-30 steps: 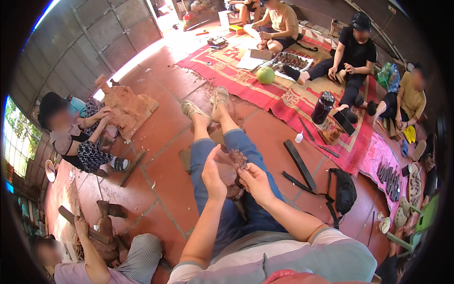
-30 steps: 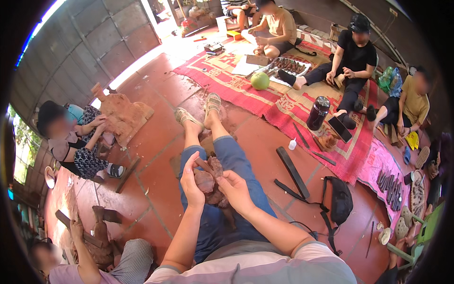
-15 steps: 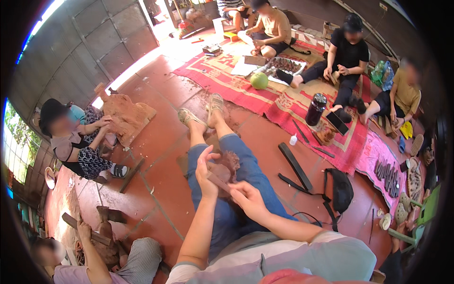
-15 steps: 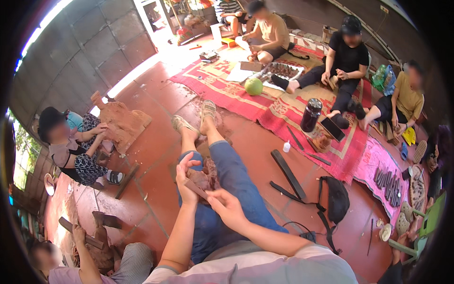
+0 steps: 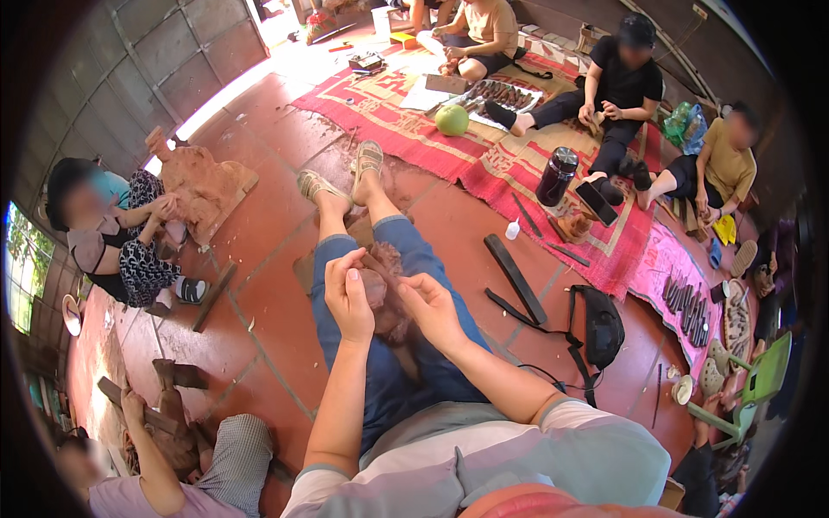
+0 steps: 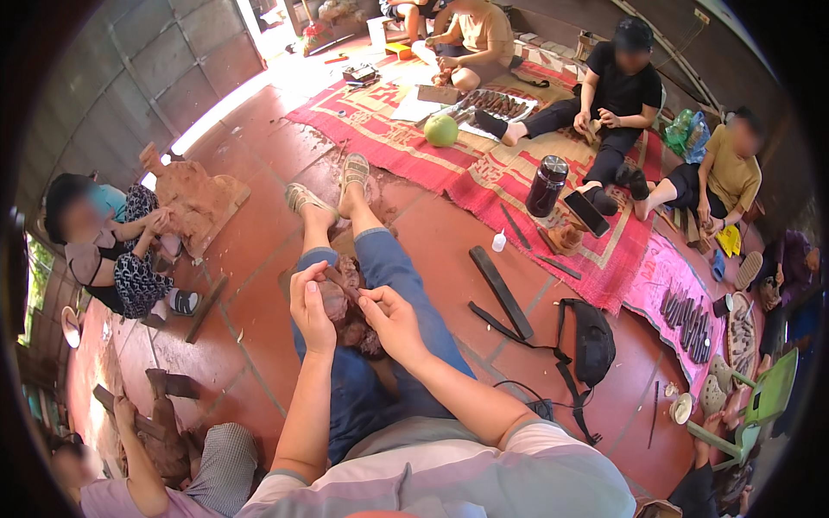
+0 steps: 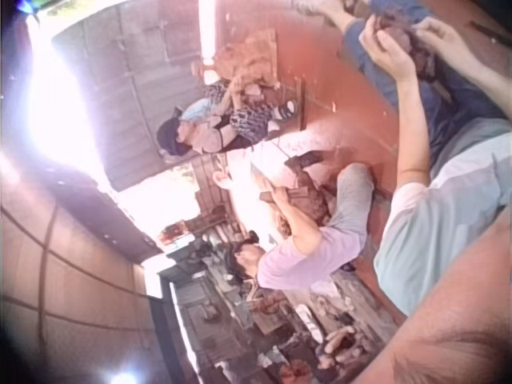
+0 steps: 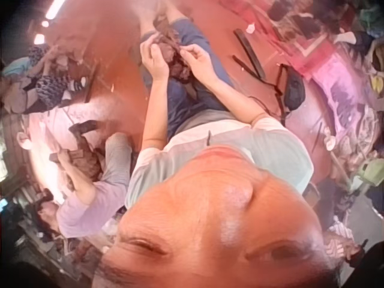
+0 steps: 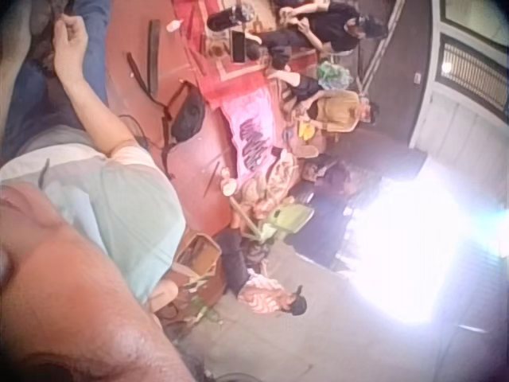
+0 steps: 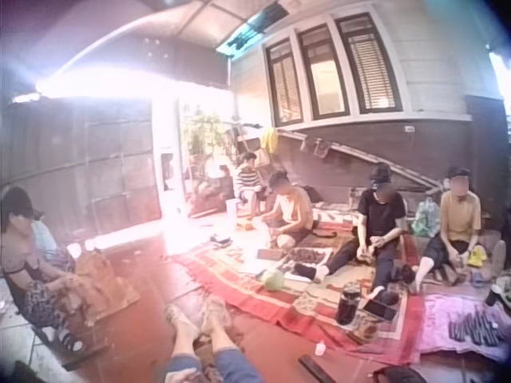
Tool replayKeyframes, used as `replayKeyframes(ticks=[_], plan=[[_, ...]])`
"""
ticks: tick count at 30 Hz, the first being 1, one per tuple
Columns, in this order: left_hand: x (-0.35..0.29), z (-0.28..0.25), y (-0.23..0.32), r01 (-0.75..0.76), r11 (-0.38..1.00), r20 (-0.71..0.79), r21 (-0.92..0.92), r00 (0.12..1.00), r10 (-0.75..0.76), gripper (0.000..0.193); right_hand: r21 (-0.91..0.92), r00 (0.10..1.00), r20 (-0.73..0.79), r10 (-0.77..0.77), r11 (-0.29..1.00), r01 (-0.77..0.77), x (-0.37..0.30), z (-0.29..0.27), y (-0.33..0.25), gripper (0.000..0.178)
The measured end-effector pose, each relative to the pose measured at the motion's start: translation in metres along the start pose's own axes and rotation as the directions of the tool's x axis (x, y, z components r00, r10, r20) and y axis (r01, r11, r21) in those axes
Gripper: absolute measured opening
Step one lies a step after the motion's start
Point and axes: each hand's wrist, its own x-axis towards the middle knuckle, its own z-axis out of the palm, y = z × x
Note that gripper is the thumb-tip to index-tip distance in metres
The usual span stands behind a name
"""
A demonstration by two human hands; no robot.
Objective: The person sits on the floor and carves a long, reddish-brown piece of wood using a small knife. They hold the wood with their left hand and carefully shape the surface with the knife in their right hand, occasionally rotating the piece to access different areas.
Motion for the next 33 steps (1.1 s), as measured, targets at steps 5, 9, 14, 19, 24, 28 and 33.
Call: replayKeyframes(ticks=[5,9,14,19,24,28,33], plan=[[0.002,-0.004,-0.006,-0.021,0.999,0.002,0.031,1.0,0.021,0.036,0.164,0.999,-0.016,0.039,0.986,-0.036,-0.024,0.001,0.002,0.01],[0.004,-0.003,-0.003,-0.003,1.0,0.051,0.014,0.999,0.002,0.038,0.003,1.0,-0.012,0.014,1.0,-0.014,0.002,0.005,0.001,0.009],[0.005,-0.008,-0.01,-0.083,0.996,0.013,0.027,0.997,0.082,0.039,0.119,0.997,-0.016,0.069,0.991,-0.067,-0.018,0.011,-0.005,0.008],[0.007,-0.006,-0.01,0.082,0.991,0.007,-0.105,0.997,-0.081,0.036,-0.155,0.997,-0.06,0.039,0.987,-0.048,0.009,0.014,-0.009,0.011],[0.0,-0.009,-0.017,0.191,0.958,0.008,-0.213,0.981,-0.194,0.043,0.07,0.989,-0.077,0.125,0.99,-0.12,-0.027,0.009,-0.007,0.011],[0.004,-0.009,-0.014,0.185,0.966,-0.009,-0.182,0.982,-0.19,0.044,-0.056,0.997,-0.056,0.061,0.996,-0.064,-0.003,0.018,-0.008,0.012],[0.005,-0.01,-0.015,0.174,0.965,-0.033,-0.197,0.982,-0.184,0.038,-0.099,0.992,-0.104,0.072,0.992,-0.082,-0.018,0.014,-0.006,0.013]])
